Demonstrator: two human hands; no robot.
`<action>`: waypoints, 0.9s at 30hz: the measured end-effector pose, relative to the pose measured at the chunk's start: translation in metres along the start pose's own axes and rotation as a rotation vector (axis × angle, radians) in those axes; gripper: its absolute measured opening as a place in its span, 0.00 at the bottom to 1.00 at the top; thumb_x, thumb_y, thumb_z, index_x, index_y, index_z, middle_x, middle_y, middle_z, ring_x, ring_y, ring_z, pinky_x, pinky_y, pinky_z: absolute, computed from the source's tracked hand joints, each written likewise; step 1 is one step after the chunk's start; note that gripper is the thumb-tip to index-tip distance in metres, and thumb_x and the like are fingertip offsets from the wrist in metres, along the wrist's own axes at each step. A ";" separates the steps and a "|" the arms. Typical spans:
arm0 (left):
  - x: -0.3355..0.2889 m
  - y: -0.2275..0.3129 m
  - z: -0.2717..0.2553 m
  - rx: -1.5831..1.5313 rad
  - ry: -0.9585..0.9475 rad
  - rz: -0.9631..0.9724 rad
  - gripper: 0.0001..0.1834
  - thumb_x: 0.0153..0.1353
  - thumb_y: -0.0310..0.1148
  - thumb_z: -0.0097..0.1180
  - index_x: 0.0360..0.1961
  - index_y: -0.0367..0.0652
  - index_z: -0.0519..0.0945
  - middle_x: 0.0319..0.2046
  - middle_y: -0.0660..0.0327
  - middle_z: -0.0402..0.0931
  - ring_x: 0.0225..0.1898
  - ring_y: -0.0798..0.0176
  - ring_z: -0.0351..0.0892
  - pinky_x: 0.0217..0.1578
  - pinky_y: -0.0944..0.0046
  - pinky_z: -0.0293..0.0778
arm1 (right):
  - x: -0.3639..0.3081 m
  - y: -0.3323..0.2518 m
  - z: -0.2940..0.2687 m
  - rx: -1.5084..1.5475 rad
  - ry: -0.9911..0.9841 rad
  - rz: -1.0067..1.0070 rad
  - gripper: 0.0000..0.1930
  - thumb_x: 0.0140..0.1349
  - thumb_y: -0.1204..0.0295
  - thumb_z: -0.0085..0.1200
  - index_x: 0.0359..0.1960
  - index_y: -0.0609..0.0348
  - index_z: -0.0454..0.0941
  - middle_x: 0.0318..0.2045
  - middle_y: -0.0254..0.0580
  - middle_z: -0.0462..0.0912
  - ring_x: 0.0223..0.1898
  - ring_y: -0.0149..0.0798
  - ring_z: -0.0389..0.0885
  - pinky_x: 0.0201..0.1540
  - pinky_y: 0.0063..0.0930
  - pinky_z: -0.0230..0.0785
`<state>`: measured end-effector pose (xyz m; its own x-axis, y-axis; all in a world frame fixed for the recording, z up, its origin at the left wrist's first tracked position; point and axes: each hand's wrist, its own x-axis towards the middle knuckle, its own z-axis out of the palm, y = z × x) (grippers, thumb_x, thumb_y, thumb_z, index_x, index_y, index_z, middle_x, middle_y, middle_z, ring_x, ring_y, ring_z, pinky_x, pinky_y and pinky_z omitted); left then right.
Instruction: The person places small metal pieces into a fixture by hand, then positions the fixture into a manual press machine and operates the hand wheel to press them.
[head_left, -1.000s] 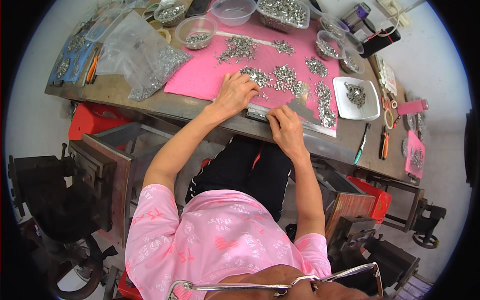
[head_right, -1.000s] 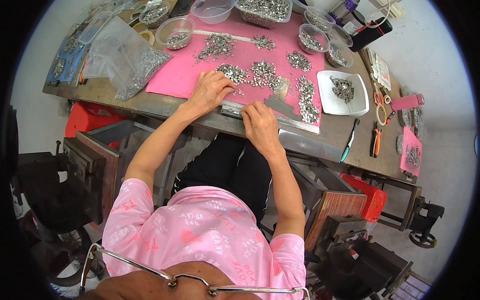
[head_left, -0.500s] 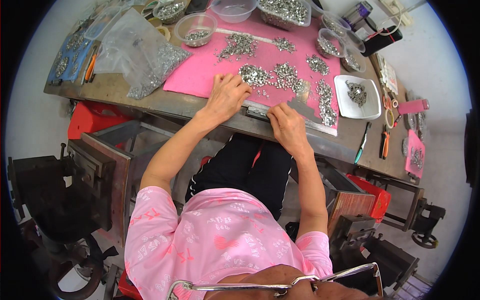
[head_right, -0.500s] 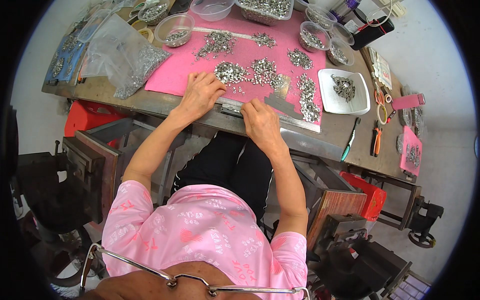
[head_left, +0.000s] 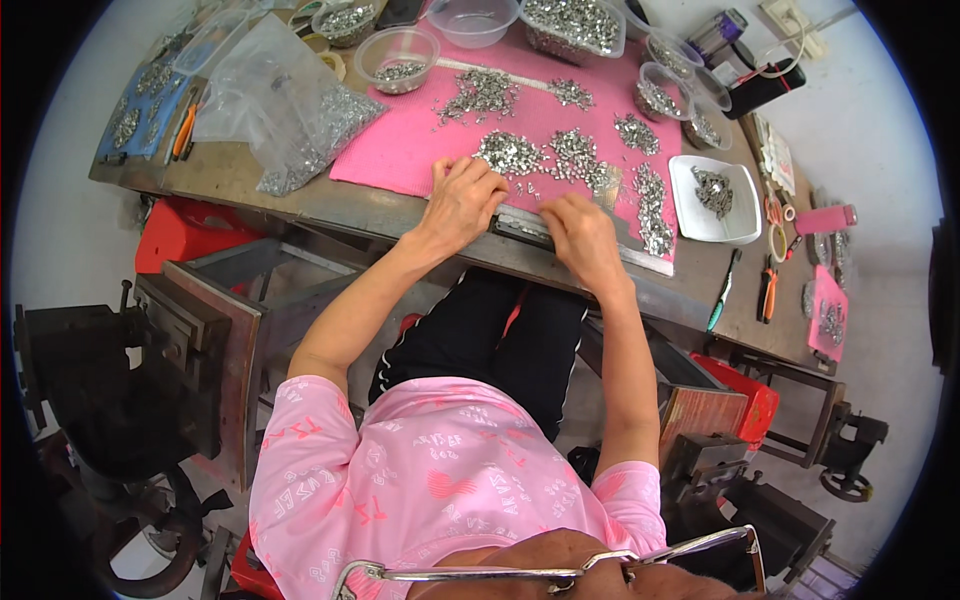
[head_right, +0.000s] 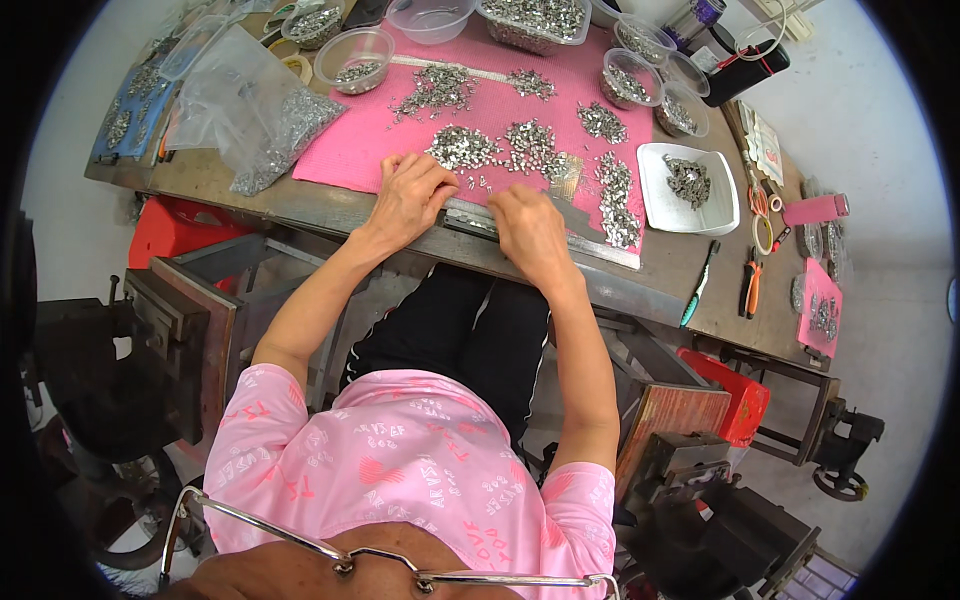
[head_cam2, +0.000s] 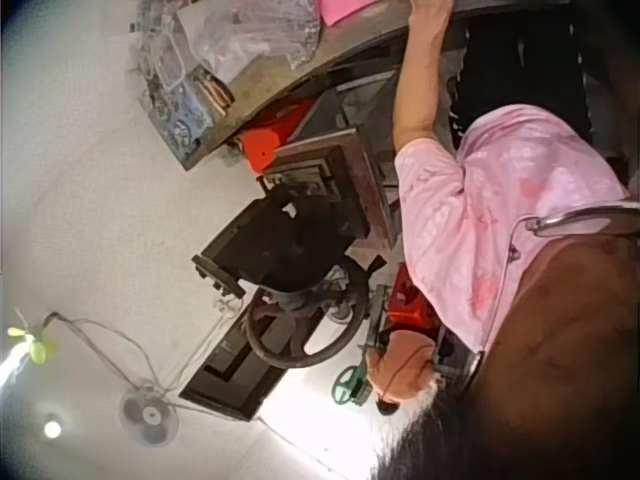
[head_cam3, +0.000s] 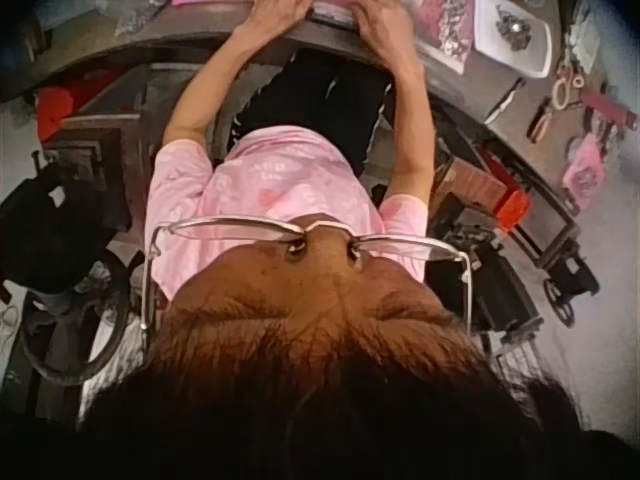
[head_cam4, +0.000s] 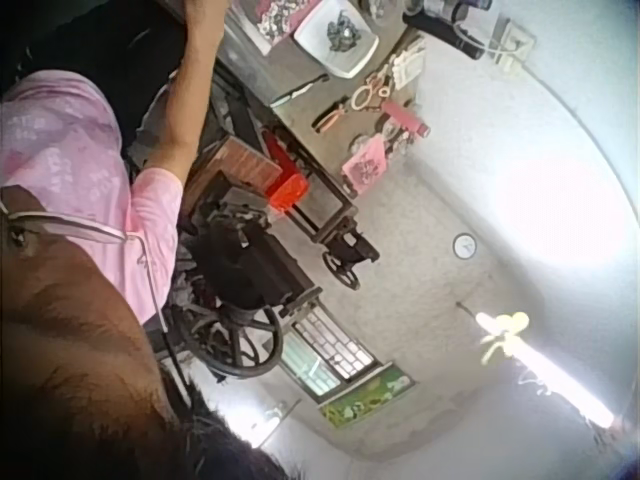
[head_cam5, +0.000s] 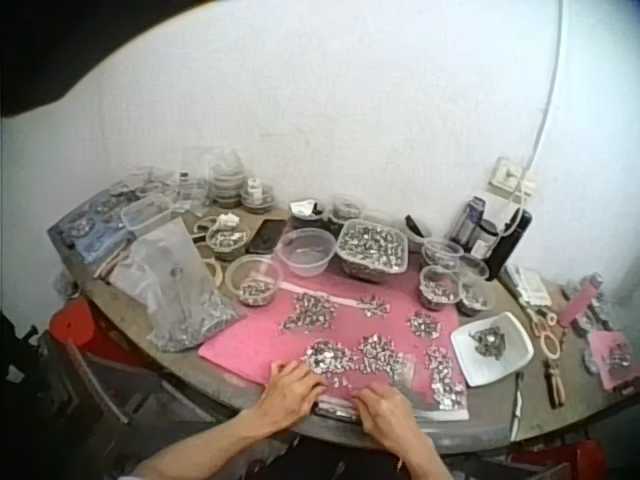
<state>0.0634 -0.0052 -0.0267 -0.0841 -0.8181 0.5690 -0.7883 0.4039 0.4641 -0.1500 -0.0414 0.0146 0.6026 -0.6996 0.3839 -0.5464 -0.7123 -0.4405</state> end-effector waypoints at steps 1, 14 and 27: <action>0.001 0.003 0.000 -0.002 -0.001 0.002 0.04 0.60 0.31 0.64 0.36 0.46 0.82 0.32 0.64 0.76 0.40 0.59 0.74 0.51 0.53 0.60 | 0.005 0.004 0.004 -0.002 0.002 0.002 0.02 0.59 0.76 0.61 0.31 0.59 0.81 0.30 0.44 0.79 0.34 0.50 0.79 0.39 0.41 0.71; -0.009 0.036 0.010 -0.450 -0.142 -0.033 0.05 0.63 0.26 0.58 0.38 0.37 0.77 0.35 0.56 0.76 0.40 0.51 0.74 0.45 0.55 0.69 | -0.003 0.010 0.008 0.089 0.075 0.131 0.04 0.58 0.76 0.61 0.32 0.61 0.79 0.30 0.45 0.80 0.36 0.50 0.79 0.43 0.42 0.69; -0.009 0.047 0.010 -0.293 -0.063 0.089 0.07 0.58 0.21 0.60 0.38 0.37 0.76 0.36 0.54 0.75 0.38 0.48 0.75 0.41 0.53 0.72 | -0.038 -0.008 0.017 0.012 0.293 -0.027 0.08 0.55 0.82 0.62 0.35 0.61 0.77 0.34 0.43 0.79 0.36 0.49 0.78 0.41 0.42 0.67</action>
<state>0.0210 0.0167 -0.0166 -0.1896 -0.7942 0.5774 -0.5677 0.5685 0.5955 -0.1588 -0.0081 -0.0109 0.4221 -0.6683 0.6125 -0.5244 -0.7312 -0.4363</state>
